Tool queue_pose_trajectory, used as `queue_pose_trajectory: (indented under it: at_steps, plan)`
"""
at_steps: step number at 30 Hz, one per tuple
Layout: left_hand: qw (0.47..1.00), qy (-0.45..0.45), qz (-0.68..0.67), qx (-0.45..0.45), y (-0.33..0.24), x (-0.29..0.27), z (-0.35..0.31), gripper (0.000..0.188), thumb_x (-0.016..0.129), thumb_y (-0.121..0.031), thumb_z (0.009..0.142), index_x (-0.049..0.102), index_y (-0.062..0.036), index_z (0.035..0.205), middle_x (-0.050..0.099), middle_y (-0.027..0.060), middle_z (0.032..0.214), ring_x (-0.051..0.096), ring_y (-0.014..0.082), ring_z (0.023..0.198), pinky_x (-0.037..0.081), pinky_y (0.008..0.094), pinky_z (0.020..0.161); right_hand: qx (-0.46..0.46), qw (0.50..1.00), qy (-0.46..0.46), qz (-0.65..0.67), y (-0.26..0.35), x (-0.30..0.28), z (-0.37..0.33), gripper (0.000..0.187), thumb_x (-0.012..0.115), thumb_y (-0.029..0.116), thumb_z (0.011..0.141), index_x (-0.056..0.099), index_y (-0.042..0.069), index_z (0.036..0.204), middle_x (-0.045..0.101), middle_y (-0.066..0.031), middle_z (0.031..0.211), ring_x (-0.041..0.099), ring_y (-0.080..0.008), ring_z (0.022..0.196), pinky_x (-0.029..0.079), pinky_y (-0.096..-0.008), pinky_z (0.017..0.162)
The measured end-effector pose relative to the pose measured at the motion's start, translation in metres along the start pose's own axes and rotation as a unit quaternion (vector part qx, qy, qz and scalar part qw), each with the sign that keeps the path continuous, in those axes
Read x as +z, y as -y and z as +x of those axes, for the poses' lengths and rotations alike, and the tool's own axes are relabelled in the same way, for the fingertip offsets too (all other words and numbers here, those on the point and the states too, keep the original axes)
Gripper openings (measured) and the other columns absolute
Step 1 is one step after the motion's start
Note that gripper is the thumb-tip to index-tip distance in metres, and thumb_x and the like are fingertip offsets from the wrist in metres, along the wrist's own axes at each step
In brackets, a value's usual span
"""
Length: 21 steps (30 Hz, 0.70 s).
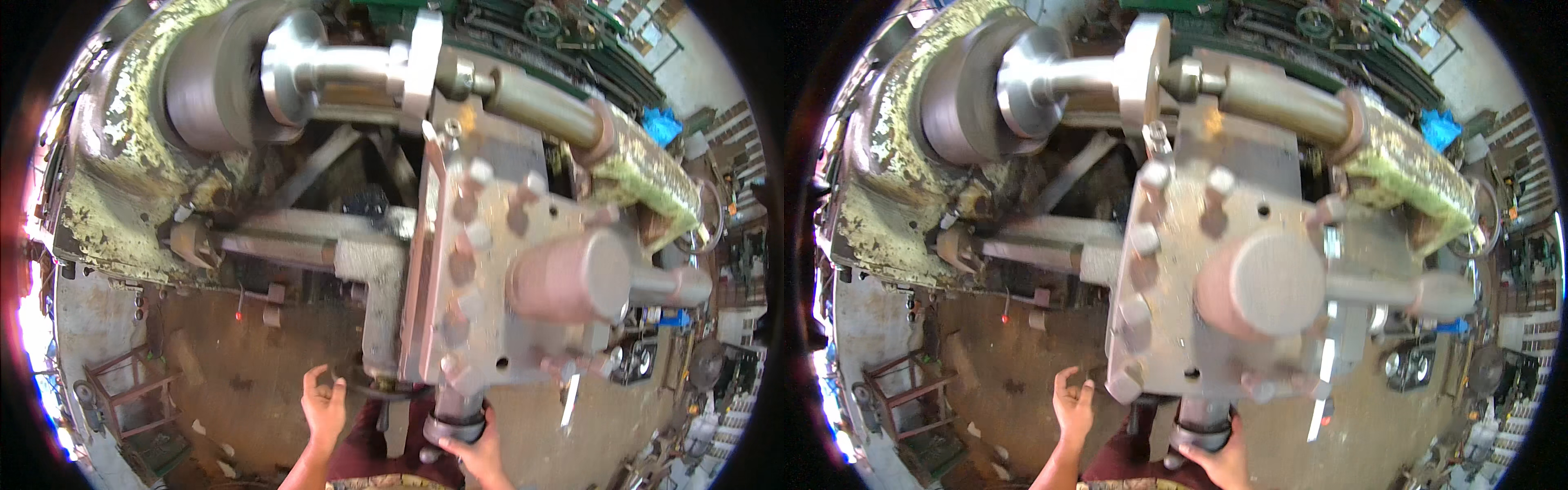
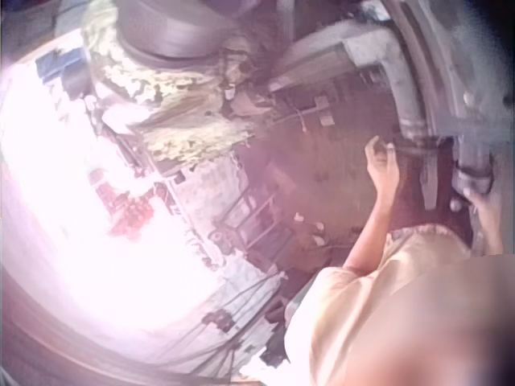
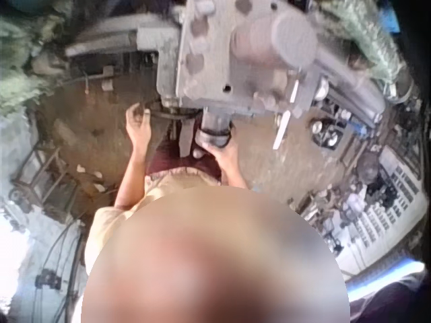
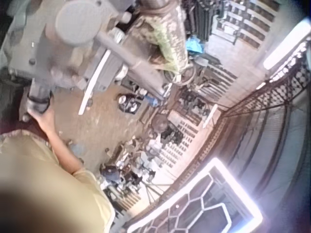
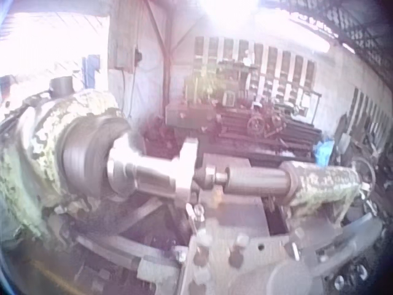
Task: The person uses a vernier caliper to measure the diameter of a cylindrical metal workpiece mounted on a lathe. They repeatedly position the caliper jaws on the rotating part, read the measurement, and adjust the caliper. The person also operates the lathe's handwheel to move the carriage.
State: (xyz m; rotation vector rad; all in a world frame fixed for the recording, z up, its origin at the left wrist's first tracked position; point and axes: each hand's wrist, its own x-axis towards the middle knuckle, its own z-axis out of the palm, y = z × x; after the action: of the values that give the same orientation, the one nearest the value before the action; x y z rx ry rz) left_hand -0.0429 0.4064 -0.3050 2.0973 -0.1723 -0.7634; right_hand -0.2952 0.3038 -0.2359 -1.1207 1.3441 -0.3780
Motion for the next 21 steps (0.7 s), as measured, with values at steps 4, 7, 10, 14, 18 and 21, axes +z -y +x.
queue_pose_trajectory:
  at_steps: [4, 7, 10, 14, 18, 21]
  plan:
    - [0.961, 0.228, -0.158, 0.016, -0.024, 0.002, -0.065, 0.041, 0.069, -0.006, 0.095, 0.054, 0.0028, 0.132, 0.069, 0.0085, 0.092, 0.065, 0.0128, 0.086, 0.053, 0.0284, 0.076, 0.003, 0.999, 0.006, -0.035, -0.009, -0.005, 0.005, 0.111, 0.097, 0.032, 0.063, 0.037, -0.005, 0.148, 0.059, -0.0216, 0.135, 0.059, -0.0320, 0.126, 0.046, -0.0440, 0.108]
    - [0.905, 0.382, -0.186, -0.026, -0.029, 0.019, -0.085, 0.064, 0.072, -0.012, 0.096, 0.042, 0.0041, 0.149, 0.058, 0.0230, 0.141, 0.058, 0.0261, 0.128, 0.050, 0.0401, 0.106, -0.038, 0.999, 0.019, -0.009, -0.015, -0.008, 0.007, 0.109, 0.097, 0.030, 0.064, 0.037, -0.007, 0.148, 0.058, -0.0234, 0.137, 0.059, -0.0322, 0.126, 0.046, -0.0432, 0.108]
    - [0.862, 0.464, -0.192, -0.071, -0.027, 0.040, -0.079, 0.083, 0.075, -0.017, 0.095, 0.026, 0.0053, 0.158, 0.047, 0.0233, 0.151, 0.051, 0.0308, 0.136, 0.043, 0.0433, 0.113, -0.040, 0.999, 0.034, -0.008, -0.015, -0.010, 0.009, 0.110, 0.096, 0.027, 0.066, 0.034, -0.008, 0.150, 0.057, -0.0226, 0.138, 0.058, -0.0307, 0.128, 0.046, -0.0429, 0.109]
    - [0.780, 0.524, -0.300, -0.162, -0.019, 0.059, -0.066, 0.092, 0.079, -0.015, 0.091, 0.021, 0.0057, 0.160, 0.046, 0.0187, 0.153, 0.048, 0.0296, 0.139, 0.039, 0.0431, 0.116, -0.032, 0.998, 0.055, 0.029, -0.014, -0.010, 0.009, 0.109, 0.095, 0.023, 0.070, 0.029, -0.008, 0.151, 0.054, -0.0205, 0.140, 0.055, -0.0287, 0.131, 0.045, -0.0429, 0.110]
    - [0.724, 0.546, -0.364, -0.210, -0.008, 0.069, -0.065, 0.096, 0.081, -0.017, 0.089, 0.020, 0.0039, 0.160, 0.048, 0.0178, 0.150, 0.047, 0.0296, 0.140, 0.039, 0.0450, 0.117, -0.054, 0.996, 0.052, 0.055, -0.021, -0.011, 0.011, 0.110, 0.095, 0.030, 0.071, 0.030, -0.008, 0.152, 0.057, -0.0237, 0.138, 0.058, -0.0313, 0.129, 0.047, -0.0426, 0.108]
    - [0.714, 0.550, -0.385, -0.199, -0.002, 0.074, -0.067, 0.095, 0.082, -0.017, 0.088, 0.022, 0.0045, 0.159, 0.051, 0.0182, 0.147, 0.050, 0.0301, 0.138, 0.041, 0.0456, 0.116, -0.067, 0.995, 0.056, 0.053, -0.027, -0.013, 0.012, 0.112, 0.095, 0.030, 0.072, 0.028, -0.008, 0.153, 0.055, -0.0243, 0.140, 0.055, -0.0304, 0.131, 0.046, -0.0424, 0.109]
